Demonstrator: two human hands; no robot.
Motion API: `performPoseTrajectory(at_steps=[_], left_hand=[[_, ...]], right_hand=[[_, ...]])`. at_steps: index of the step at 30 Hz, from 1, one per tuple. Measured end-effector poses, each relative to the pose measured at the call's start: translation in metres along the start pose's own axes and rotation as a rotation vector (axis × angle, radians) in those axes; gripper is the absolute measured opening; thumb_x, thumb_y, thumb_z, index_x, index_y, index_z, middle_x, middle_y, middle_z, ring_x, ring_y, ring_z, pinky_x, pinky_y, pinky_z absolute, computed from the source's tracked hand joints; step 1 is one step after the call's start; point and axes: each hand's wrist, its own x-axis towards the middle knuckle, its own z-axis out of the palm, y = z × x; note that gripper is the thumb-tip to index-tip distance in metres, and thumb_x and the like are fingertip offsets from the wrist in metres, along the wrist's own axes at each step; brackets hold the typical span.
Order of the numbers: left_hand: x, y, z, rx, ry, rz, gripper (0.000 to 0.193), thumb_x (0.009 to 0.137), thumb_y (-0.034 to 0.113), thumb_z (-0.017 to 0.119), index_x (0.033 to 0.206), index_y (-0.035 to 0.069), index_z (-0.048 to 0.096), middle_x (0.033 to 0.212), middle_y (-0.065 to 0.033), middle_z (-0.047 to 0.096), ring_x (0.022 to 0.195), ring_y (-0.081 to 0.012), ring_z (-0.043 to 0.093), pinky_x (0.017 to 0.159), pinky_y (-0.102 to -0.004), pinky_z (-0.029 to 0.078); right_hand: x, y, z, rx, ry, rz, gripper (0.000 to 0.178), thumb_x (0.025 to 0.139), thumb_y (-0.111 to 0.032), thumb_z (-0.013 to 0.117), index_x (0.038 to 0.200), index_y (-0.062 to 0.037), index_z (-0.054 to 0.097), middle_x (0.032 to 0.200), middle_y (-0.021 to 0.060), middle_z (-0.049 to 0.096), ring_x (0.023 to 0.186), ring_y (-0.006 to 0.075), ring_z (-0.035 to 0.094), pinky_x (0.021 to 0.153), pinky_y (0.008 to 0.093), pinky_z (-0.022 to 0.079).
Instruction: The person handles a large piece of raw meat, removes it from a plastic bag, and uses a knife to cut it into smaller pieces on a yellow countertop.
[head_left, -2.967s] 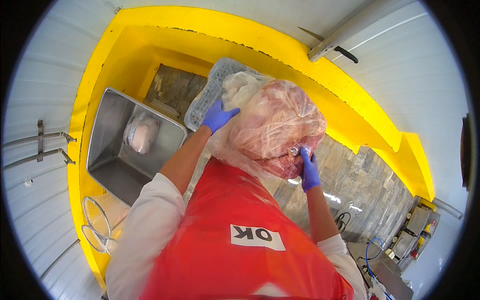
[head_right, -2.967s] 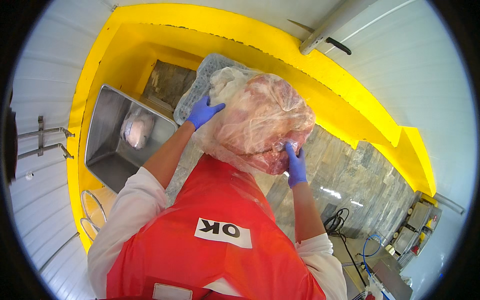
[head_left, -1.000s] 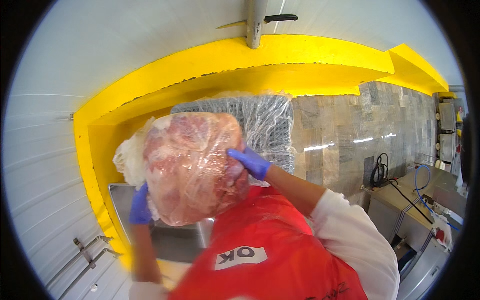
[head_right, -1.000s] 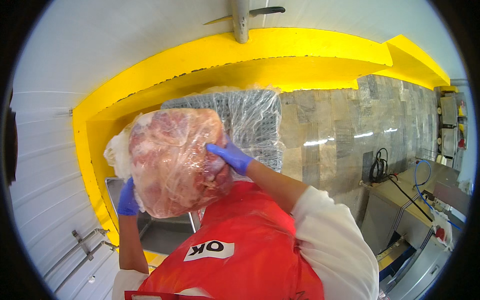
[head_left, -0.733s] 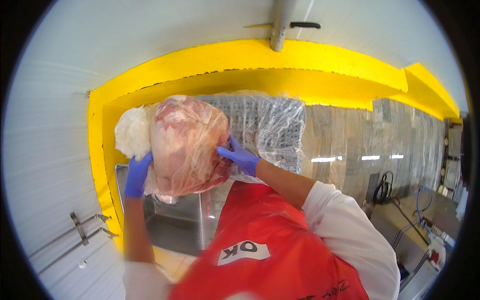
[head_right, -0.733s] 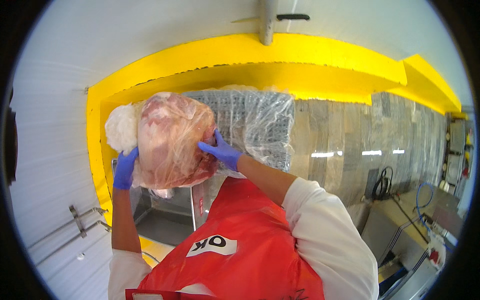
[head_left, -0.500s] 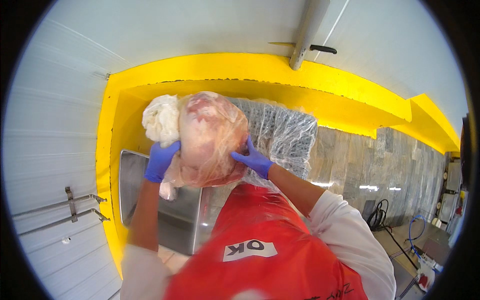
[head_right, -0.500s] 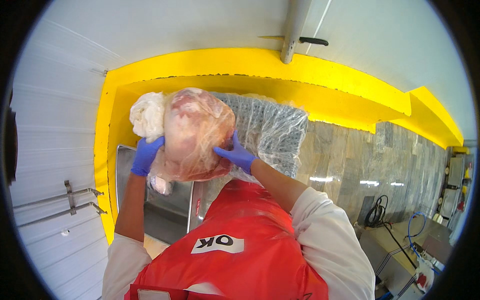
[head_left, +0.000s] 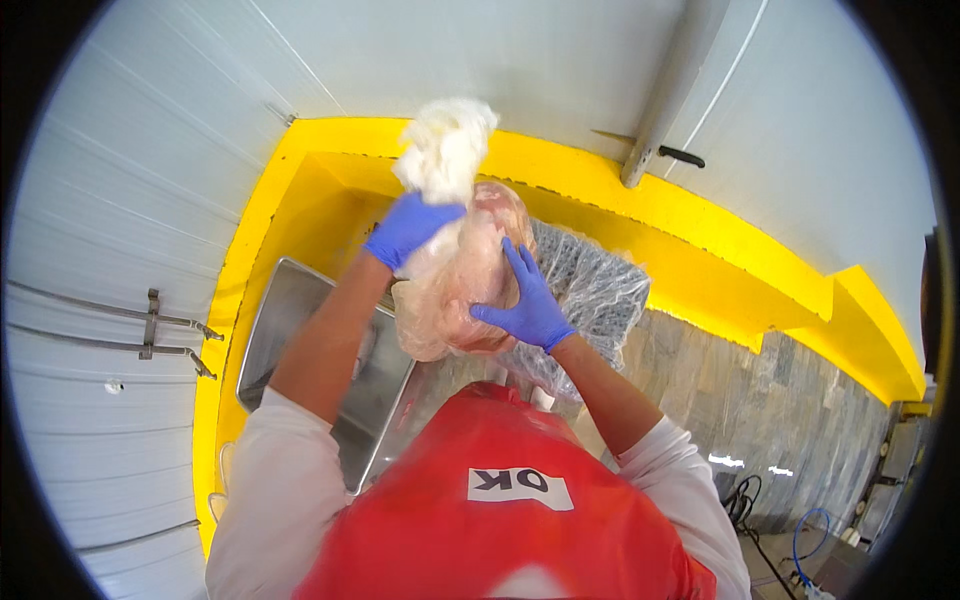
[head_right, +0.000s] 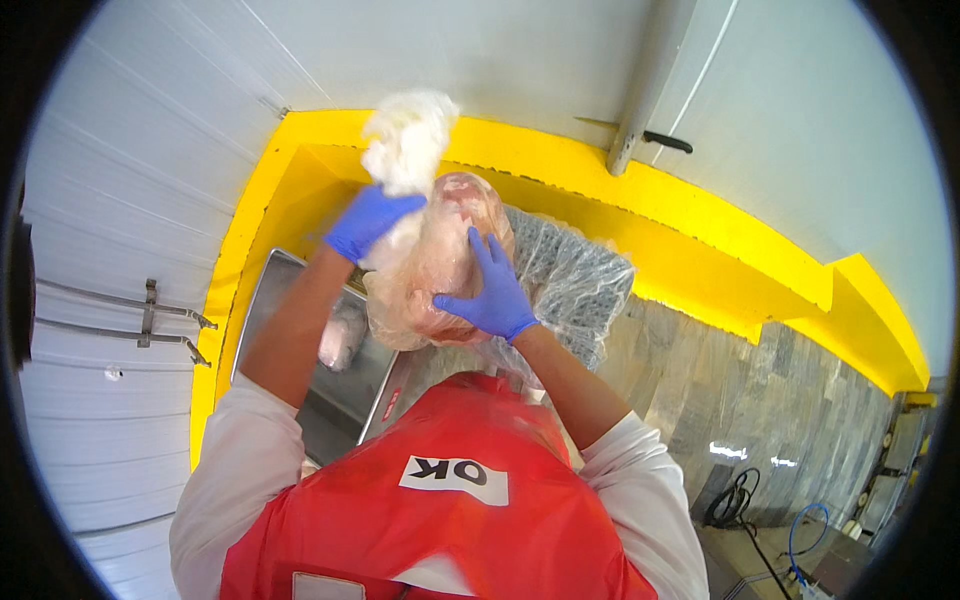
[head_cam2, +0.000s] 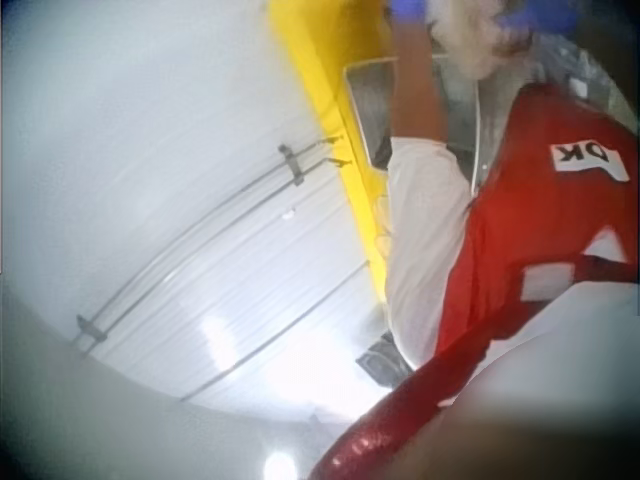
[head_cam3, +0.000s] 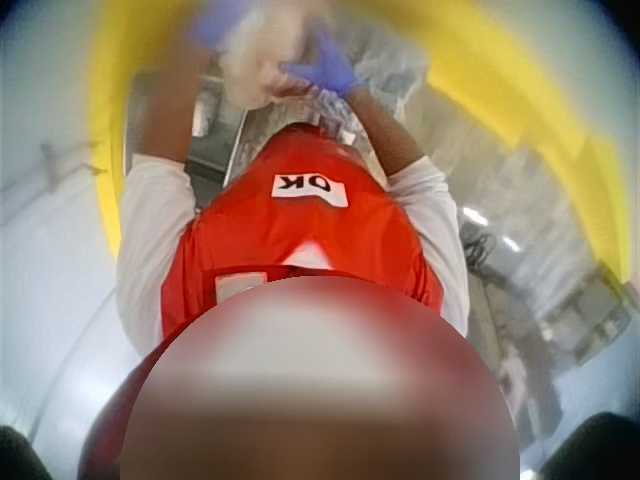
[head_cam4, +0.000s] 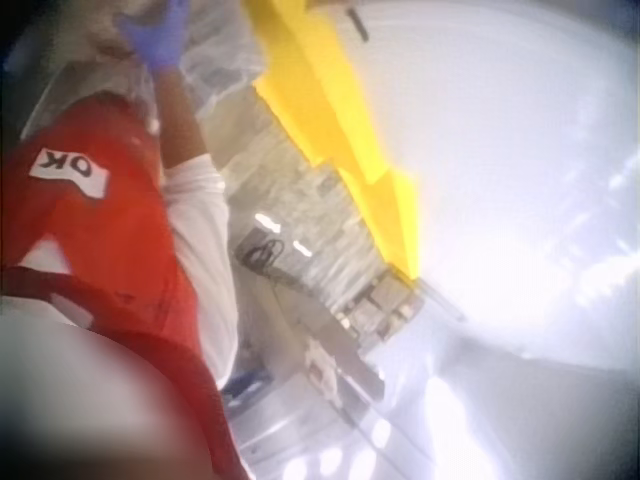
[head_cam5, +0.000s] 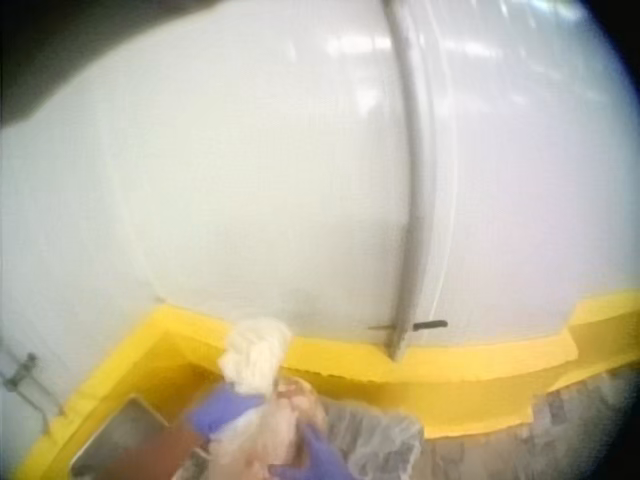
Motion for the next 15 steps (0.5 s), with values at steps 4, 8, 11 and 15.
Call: performPoseTrajectory(at_steps=[4, 8, 11, 15], left_hand=[[0.020, -0.037, 0.027, -0.160, -0.075, 0.003, 0.050, 0.095, 0.025, 0.076, 0.135, -0.002, 0.064, 0.122, -0.0077, 0.068, 0.105, -0.0170, 0.065, 0.091, -0.0337, 0.055], [0.015, -0.036, 0.036, -0.112, -0.057, 0.033, 0.051, 0.089, 0.032, 0.080, 0.122, -0.005, 0.071, 0.109, -0.0128, 0.075, 0.097, -0.0235, 0.070, 0.087, -0.0383, 0.057], [0.016, -0.035, 0.069, 0.226, -0.017, 0.206, 0.059, 0.082, 0.039, 0.083, 0.118, -0.007, 0.072, 0.104, -0.0219, 0.076, 0.098, -0.0338, 0.074, 0.088, -0.0434, 0.058], [-0.011, 0.016, 0.126, 0.583, -0.187, 0.164, 0.061, 0.086, 0.036, 0.081, 0.130, -0.004, 0.066, 0.119, -0.0239, 0.072, 0.113, -0.0345, 0.070, 0.095, -0.0432, 0.055]], right_hand=[[-0.016, 0.024, -0.003, 0.162, -0.029, 0.087, 0.119, 0.084, -0.048, 0.086, 0.167, -0.0012, 0.015, 0.171, 0.0272, 0.021, 0.159, 0.0415, 0.020, 0.129, 0.0478, 0.020], [-0.014, 0.016, -0.019, 0.452, -0.081, 0.218, 0.112, 0.089, -0.041, 0.084, 0.167, -0.0011, 0.014, 0.169, 0.0246, 0.026, 0.157, 0.0380, 0.026, 0.127, 0.0458, 0.028], [0.012, -0.004, -0.043, 0.638, 0.244, 0.236, 0.110, 0.090, -0.035, 0.084, 0.167, -0.0015, 0.014, 0.165, 0.0216, 0.035, 0.152, 0.0330, 0.037, 0.120, 0.0422, 0.039], [0.055, -0.036, -0.079, 0.654, 0.268, 0.286, 0.101, 0.085, -0.027, 0.088, 0.163, -0.0024, 0.028, 0.150, 0.0165, 0.051, 0.133, 0.0271, 0.055, 0.106, 0.0386, 0.051]])
